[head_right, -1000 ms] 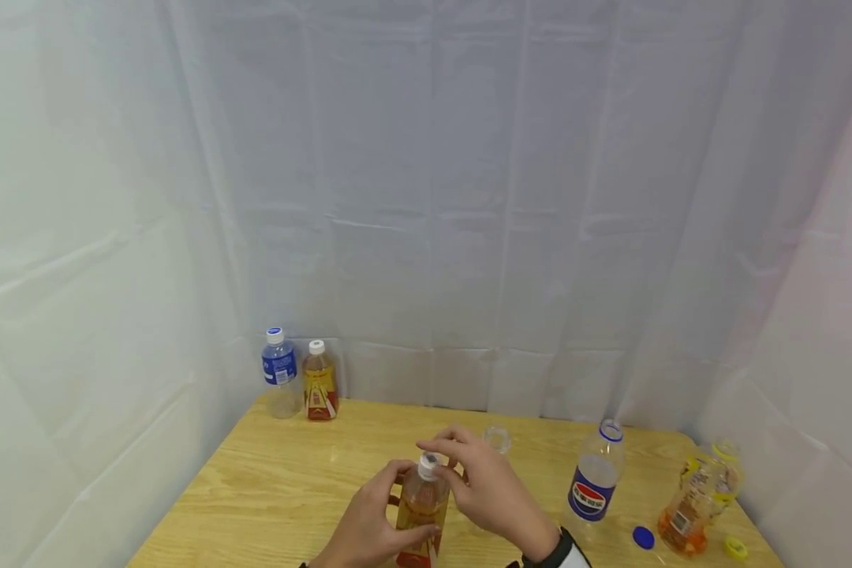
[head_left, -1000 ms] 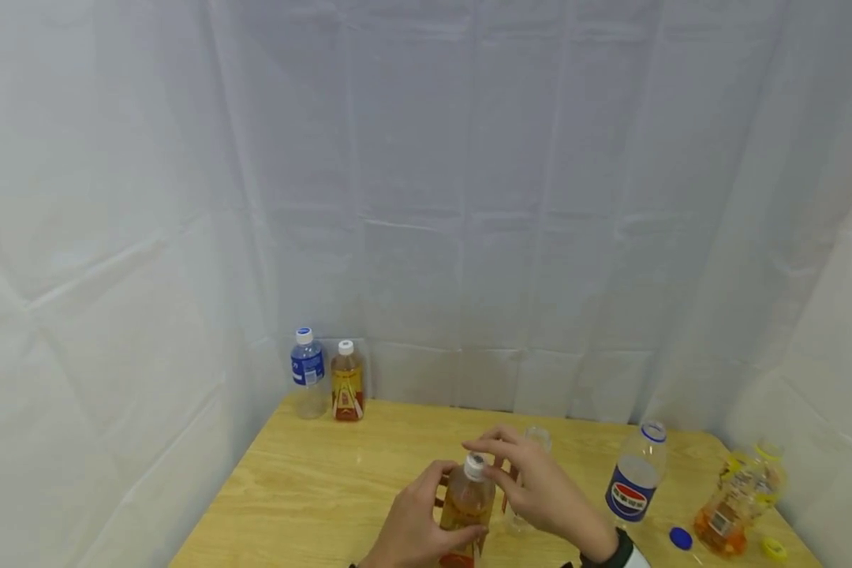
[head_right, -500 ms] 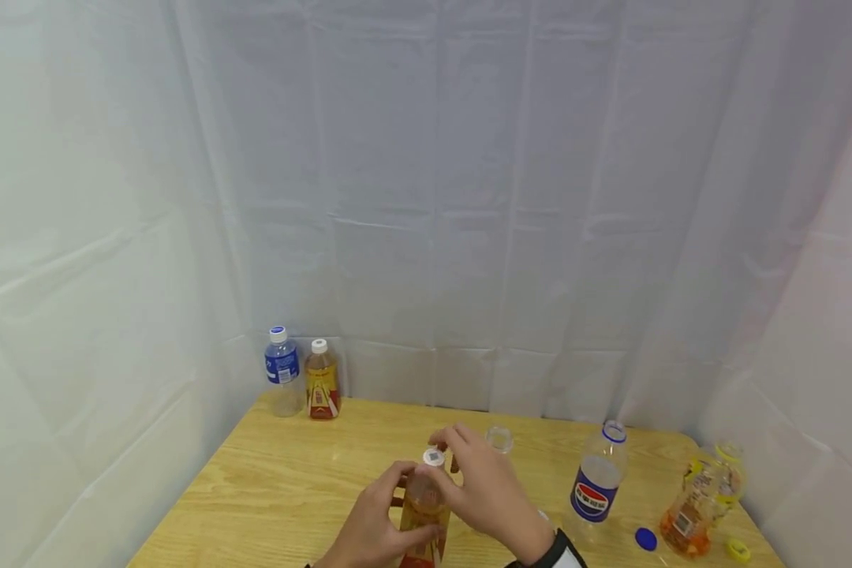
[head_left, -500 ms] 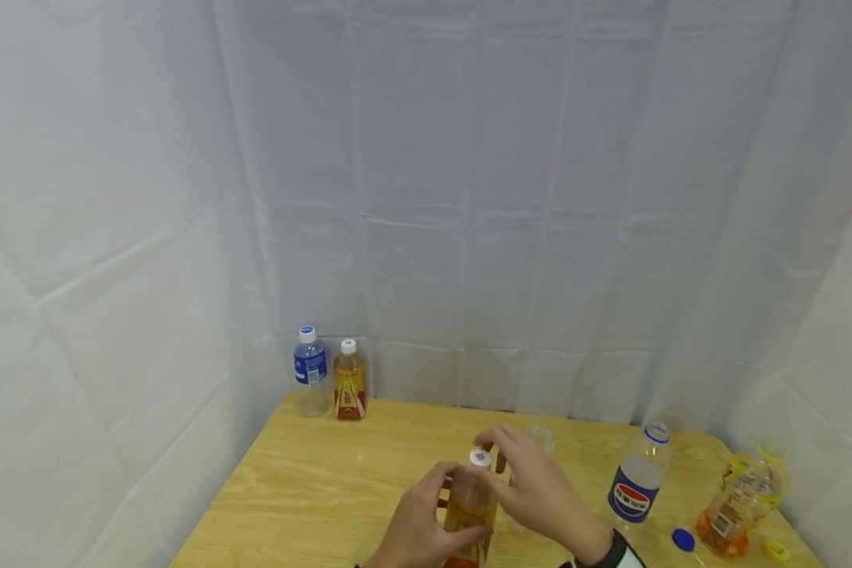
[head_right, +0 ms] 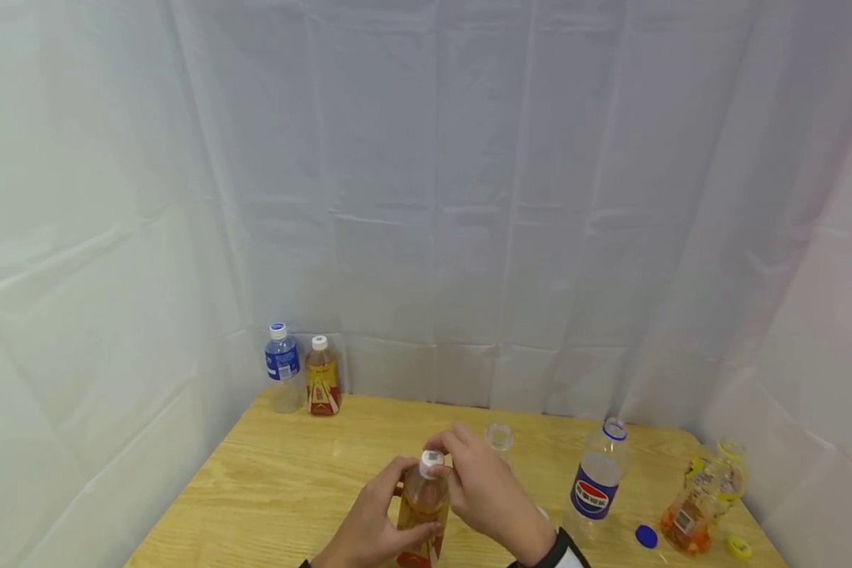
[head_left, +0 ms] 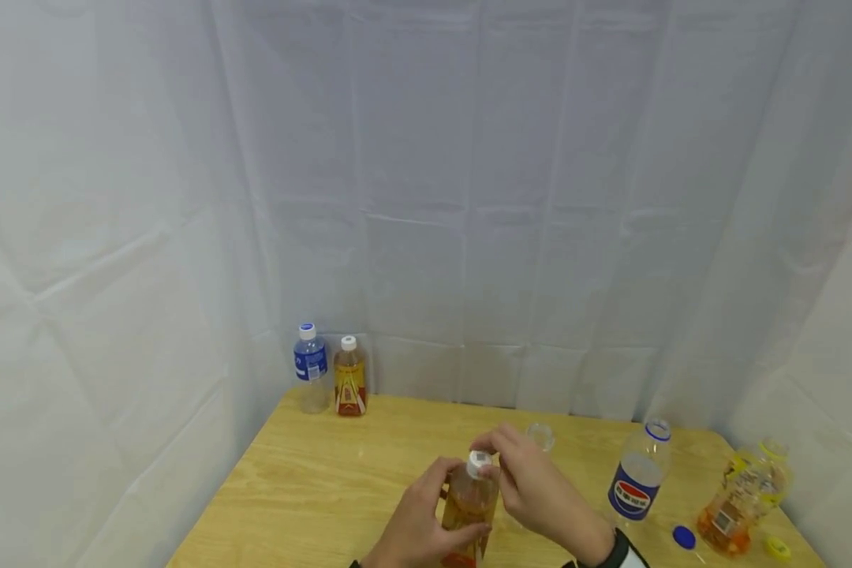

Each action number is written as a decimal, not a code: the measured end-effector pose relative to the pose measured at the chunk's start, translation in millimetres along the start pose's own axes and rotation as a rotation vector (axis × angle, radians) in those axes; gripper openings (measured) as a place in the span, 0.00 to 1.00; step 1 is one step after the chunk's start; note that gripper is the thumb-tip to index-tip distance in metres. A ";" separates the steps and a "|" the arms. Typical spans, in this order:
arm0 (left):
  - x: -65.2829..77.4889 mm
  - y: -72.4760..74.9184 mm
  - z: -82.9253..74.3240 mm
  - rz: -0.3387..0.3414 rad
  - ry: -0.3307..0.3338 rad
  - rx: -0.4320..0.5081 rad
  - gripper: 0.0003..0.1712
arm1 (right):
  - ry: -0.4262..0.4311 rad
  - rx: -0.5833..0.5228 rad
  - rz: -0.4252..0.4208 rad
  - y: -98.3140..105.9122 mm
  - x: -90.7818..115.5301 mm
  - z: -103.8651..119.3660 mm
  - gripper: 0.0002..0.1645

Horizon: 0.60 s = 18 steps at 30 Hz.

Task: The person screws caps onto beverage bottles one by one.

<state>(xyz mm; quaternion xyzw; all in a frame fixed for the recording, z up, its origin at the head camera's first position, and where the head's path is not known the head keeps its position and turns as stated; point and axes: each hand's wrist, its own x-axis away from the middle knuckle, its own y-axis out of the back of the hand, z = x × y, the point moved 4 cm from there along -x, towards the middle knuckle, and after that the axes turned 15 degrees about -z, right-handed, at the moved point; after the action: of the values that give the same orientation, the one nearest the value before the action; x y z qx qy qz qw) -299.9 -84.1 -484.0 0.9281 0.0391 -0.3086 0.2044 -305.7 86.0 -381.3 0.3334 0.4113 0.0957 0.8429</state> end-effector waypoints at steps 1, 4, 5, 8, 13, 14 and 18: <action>0.3 0.1 -0.5 -0.002 -0.007 0.000 0.36 | -0.026 0.003 -0.013 -0.2 0.7 0.3 0.10; 1.3 0.1 -2.1 -0.016 -0.020 -0.009 0.36 | -0.099 0.011 -0.069 -2.0 2.6 3.7 0.05; 1.8 0.2 -2.7 -0.023 -0.022 -0.017 0.36 | -0.113 0.025 -0.094 -3.0 3.1 5.7 0.04; 3.5 1.0 -4.4 -0.046 -0.036 -0.043 0.35 | -0.135 0.083 -0.150 -6.6 5.1 13.4 0.02; 5.1 5.1 -4.8 -0.068 -0.070 -0.036 0.35 | -0.112 0.022 -0.113 -6.4 5.3 18.4 0.08; 4.9 6.1 -4.4 -0.062 -0.075 -0.020 0.35 | -0.107 -0.024 -0.092 -4.9 4.3 17.3 0.10; 1.8 8.6 -3.1 -0.008 -0.074 0.052 0.36 | -0.047 -0.148 -0.038 1.4 -1.3 12.0 0.14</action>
<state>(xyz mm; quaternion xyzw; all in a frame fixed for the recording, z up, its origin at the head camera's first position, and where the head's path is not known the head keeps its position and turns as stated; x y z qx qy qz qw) -295.1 -90.8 -479.8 0.9208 0.0271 -0.3446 0.1804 -297.3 80.8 -374.3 0.2645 0.3896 0.1021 0.8763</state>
